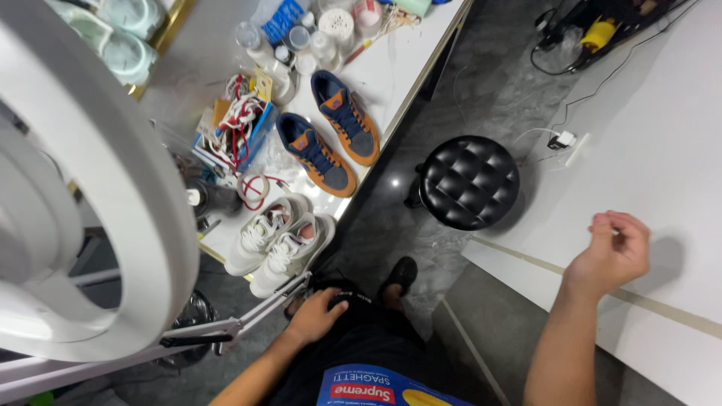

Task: The person applies a liquid to the midsole of a shoe using a cotton swab. They hold an orange and blue sneaker with their left hand while carefully rubbing the swab along the orange rubber edge of the sole with their right hand.

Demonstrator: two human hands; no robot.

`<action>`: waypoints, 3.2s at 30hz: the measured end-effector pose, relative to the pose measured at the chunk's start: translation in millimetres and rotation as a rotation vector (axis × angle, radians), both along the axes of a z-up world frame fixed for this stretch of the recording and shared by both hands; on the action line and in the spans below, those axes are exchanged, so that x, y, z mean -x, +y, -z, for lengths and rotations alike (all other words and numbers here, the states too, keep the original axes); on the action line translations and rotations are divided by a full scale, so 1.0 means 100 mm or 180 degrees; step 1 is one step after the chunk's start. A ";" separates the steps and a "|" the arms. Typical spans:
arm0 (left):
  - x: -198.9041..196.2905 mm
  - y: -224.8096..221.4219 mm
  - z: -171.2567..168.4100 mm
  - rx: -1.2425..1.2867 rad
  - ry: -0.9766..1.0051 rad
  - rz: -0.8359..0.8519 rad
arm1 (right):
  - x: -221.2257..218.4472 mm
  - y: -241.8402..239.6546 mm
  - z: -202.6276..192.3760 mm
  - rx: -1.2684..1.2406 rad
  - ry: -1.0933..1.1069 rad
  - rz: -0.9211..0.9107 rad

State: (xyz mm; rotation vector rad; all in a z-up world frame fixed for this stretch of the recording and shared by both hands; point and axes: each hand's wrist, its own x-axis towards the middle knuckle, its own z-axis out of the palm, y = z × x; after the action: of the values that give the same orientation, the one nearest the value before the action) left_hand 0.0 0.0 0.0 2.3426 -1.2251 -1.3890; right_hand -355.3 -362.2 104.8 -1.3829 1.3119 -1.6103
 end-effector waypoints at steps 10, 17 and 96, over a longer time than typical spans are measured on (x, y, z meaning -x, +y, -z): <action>-0.02 -1.24 -0.93 0.0944 -0.0389 -0.0969 | 0.24 -1.53 1.05 -0.0041 0.1502 0.0225; -0.54 -2.09 -0.59 0.1815 -0.1224 -0.1487 | 0.41 -1.49 1.41 0.0261 0.4053 0.0100; -0.10 -4.12 0.84 0.1694 -0.3478 -0.3580 | -4.39 -3.79 2.48 0.2523 0.1848 -0.3430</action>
State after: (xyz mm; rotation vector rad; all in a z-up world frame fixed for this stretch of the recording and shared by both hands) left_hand 9.7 -411.8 -83.8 2.5339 -0.0886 0.5443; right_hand 84.0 -741.4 -143.6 -2.5356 -0.0675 -0.9458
